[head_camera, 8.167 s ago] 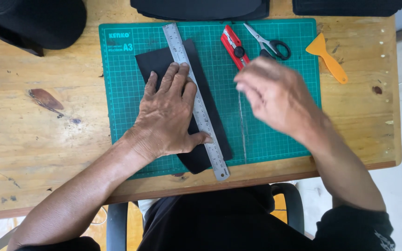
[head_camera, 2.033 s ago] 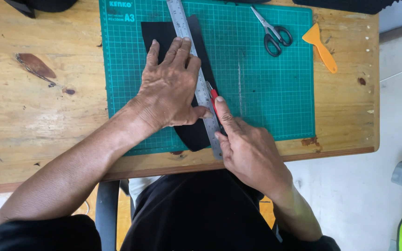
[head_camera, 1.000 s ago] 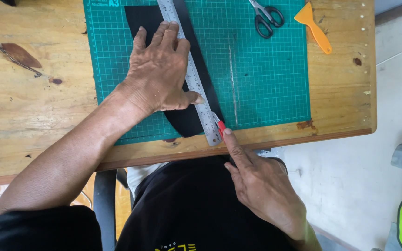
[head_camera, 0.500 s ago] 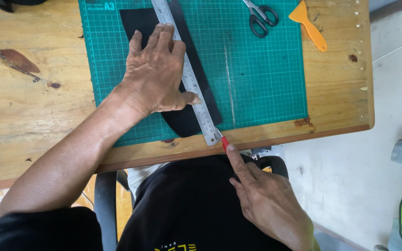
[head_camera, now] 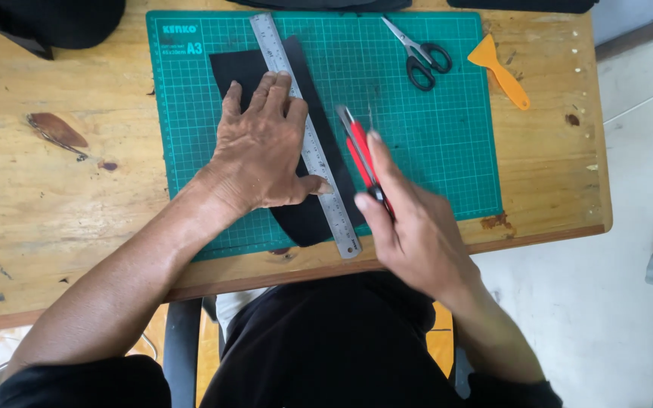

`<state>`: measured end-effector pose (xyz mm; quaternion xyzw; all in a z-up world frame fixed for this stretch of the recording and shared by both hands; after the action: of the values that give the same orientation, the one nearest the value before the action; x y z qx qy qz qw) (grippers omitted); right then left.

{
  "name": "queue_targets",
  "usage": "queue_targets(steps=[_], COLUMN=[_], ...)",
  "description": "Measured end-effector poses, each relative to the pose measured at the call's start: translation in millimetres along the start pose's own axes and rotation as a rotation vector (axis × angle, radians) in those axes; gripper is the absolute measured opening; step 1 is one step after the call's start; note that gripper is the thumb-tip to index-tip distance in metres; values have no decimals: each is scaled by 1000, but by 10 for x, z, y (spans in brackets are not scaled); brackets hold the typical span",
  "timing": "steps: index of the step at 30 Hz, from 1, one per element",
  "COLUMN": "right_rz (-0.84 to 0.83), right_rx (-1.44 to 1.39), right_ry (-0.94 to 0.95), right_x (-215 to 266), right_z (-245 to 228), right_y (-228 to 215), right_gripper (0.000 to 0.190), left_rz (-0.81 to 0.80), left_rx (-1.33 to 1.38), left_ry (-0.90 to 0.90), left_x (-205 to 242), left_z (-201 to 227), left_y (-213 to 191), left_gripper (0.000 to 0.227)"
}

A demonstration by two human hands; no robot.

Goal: Measuring and cutting black foam material using a ruler, utility knife, and scissors on a cutting mat

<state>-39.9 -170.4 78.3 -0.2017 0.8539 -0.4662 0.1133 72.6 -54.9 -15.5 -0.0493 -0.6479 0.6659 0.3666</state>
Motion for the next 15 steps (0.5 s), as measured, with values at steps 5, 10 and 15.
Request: queue_targets(steps=[5,10,15], right_rz=[17,-49,-72], right_rx=[-64,-212,-336], right_ry=[-43,-8,40], right_x=[-776,-1128,-1166], right_z=[458,621,701], right_y=[117,259,328], right_gripper=[57,57,57], left_rz=[-13,38,-22], left_rx=[38,53,60], left_ry=[-4,8,-11], left_x=[13,14,-8], left_z=[-7,-12,-11], left_y=[-20,-27,-1], left_gripper=[119,119,121])
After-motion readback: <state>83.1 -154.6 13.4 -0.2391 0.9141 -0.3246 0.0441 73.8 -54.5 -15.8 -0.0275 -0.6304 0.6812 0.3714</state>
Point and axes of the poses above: each hand's wrist, its own x-axis away from the middle knuckle, its own y-axis out of the palm, z = x × y, the point moved 9 cm from there along -x, towards the middle knuckle, and after that the axes turned 13 degrees about -z, right-handed, at the moved point
